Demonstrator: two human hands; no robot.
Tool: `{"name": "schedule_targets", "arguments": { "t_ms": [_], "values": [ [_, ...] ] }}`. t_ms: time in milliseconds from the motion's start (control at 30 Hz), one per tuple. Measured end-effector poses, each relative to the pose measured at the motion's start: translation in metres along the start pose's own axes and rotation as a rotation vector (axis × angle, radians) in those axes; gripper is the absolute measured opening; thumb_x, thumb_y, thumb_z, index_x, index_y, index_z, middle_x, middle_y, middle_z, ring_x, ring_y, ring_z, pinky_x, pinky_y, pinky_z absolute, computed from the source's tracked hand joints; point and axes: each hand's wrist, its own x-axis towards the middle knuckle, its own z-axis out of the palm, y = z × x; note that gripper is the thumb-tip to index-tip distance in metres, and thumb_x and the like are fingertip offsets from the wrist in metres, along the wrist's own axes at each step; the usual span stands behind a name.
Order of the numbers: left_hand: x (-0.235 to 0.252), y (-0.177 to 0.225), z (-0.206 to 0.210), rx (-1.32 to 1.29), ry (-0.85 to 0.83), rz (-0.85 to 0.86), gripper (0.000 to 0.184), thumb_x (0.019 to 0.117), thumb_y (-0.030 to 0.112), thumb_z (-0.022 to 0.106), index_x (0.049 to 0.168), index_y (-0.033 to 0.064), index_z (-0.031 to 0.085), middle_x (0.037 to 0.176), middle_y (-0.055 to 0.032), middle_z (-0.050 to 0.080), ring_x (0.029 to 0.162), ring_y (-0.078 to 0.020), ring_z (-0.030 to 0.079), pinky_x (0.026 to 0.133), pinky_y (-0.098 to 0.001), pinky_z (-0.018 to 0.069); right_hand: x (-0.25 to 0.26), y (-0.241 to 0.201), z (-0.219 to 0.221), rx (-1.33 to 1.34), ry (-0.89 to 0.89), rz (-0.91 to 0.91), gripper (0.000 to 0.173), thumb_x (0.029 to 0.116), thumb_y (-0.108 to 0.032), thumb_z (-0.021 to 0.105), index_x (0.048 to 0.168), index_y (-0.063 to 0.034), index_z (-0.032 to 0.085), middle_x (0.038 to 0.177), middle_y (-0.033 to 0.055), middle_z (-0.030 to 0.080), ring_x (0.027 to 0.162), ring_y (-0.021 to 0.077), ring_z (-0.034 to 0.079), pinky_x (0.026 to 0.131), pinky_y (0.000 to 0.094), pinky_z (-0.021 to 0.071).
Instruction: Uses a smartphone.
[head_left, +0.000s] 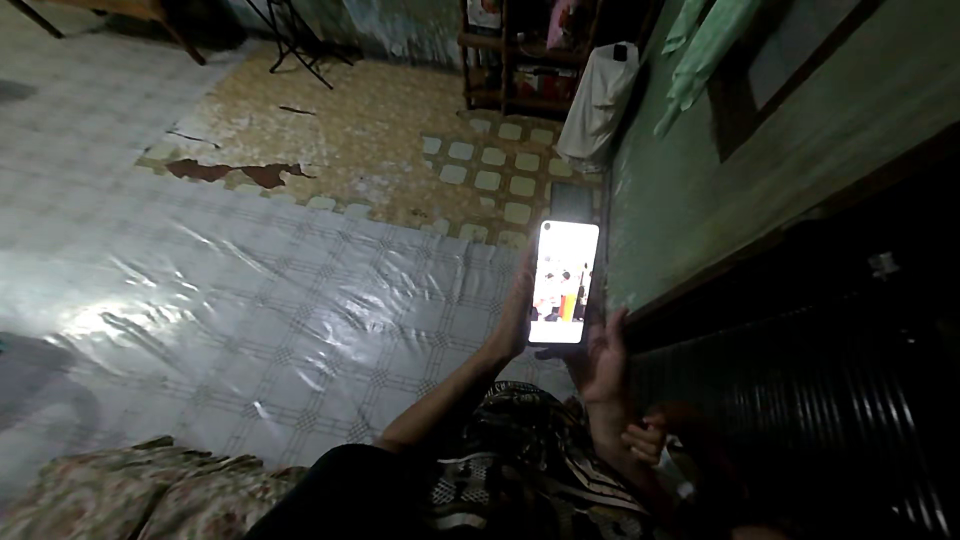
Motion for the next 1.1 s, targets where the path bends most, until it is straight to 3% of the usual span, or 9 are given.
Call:
{"name": "schedule_targets", "arguments": {
  "t_ms": [67,300,400,500,600,800,967,1033,1100],
  "values": [
    [0.0,-0.005,-0.003,-0.008,0.022,-0.033,0.088,0.0943,0.079,0.023,0.163,0.0249,0.011,0.161,0.0043,0.034,0.137,-0.0051,0.044,0.11,-0.0308,0.0427,0.001,0.003,-0.001,0.071,-0.002,0.066,0.076,0.098,-0.072,0.027,0.149,-0.0169,0.039,0.127,0.0114,0.067,0.097,0.0295,0.073,0.067,0.0445,0.0642],
    [-0.001,-0.02,-0.006,0.015,0.03,-0.084,0.087,0.095,0.078,0.019,0.163,0.0246,0.012,0.16,0.0034,0.036,0.135,-0.0071,0.047,0.108,-0.0337,0.0456,-0.001,0.014,-0.009,0.152,0.004,0.108,0.07,0.1023,-0.066,0.017,0.15,-0.0196,0.04,0.131,0.0096,0.065,0.102,0.0289,0.072,0.07,0.0456,0.0641],
    [0.0,-0.027,-0.007,0.023,0.024,-0.058,0.089,0.0968,0.076,0.016,0.163,0.0169,0.009,0.163,0.0001,0.03,0.143,-0.0084,0.038,0.117,-0.035,0.037,-0.002,0.018,-0.011,0.191,0.007,0.113,0.069,0.1034,-0.064,0.016,0.15,-0.0204,0.04,0.132,0.0095,0.065,0.104,0.0287,0.072,0.071,0.0461,0.0641],
    [0.0,-0.029,-0.007,0.039,0.01,-0.06,0.089,0.0973,0.075,0.015,0.164,0.0155,0.007,0.165,-0.0001,0.027,0.145,-0.0078,0.035,0.118,-0.0339,0.0342,-0.001,0.022,-0.015,0.213,-0.006,0.104,0.069,0.1026,-0.066,0.018,0.15,-0.0208,0.04,0.132,0.0096,0.065,0.105,0.0289,0.071,0.073,0.0464,0.0639],
    [-0.001,-0.03,-0.006,0.036,0.028,-0.101,0.088,0.0967,0.076,0.015,0.163,0.0186,0.01,0.163,0.0014,0.031,0.142,-0.0072,0.039,0.115,-0.0336,0.0391,0.0,0.024,-0.015,0.165,0.01,0.095,0.072,0.1015,-0.068,0.016,0.149,-0.0193,0.04,0.13,0.0103,0.066,0.103,0.029,0.072,0.073,0.0452,0.0641],
    [-0.005,-0.026,-0.007,0.066,0.023,-0.096,0.082,0.0985,0.073,0.014,0.164,0.0242,0.011,0.164,0.0033,0.028,0.143,-0.0089,0.038,0.115,-0.0359,0.0385,0.006,0.025,-0.011,0.104,0.056,0.123,0.076,0.0976,-0.073,0.025,0.152,-0.0215,0.036,0.131,0.0105,0.064,0.1,0.0285,0.072,0.072,0.0432,0.0641],
    [-0.008,-0.03,-0.009,0.075,0.04,-0.103,0.081,0.0944,0.079,0.021,0.162,0.0351,0.014,0.159,0.0077,0.037,0.133,-0.0071,0.049,0.105,-0.0343,0.0476,0.014,0.033,-0.013,0.092,0.084,0.143,0.073,0.1009,-0.068,0.01,0.154,-0.0241,0.035,0.134,0.0083,0.063,0.107,0.0245,0.07,0.078,0.0403,0.0627],
    [-0.006,-0.037,-0.01,0.044,0.056,-0.077,0.086,0.0924,0.082,0.02,0.162,0.0314,0.015,0.156,0.0059,0.041,0.131,-0.0079,0.051,0.105,-0.0344,0.0479,0.017,0.036,-0.014,0.102,0.108,0.155,0.072,0.1017,-0.067,0.009,0.154,-0.0241,0.035,0.132,0.0087,0.064,0.106,0.0241,0.07,0.079,0.0397,0.0623],
    [0.0,-0.044,-0.01,-0.003,0.077,-0.027,0.093,0.0912,0.082,0.021,0.162,0.0213,0.016,0.155,0.0032,0.042,0.134,-0.0079,0.049,0.11,-0.0338,0.0446,0.019,0.041,-0.016,0.113,0.13,0.166,0.073,0.1008,-0.069,0.012,0.152,-0.0231,0.036,0.13,0.008,0.065,0.104,0.0227,0.071,0.079,0.0374,0.0624]
  ]
}}
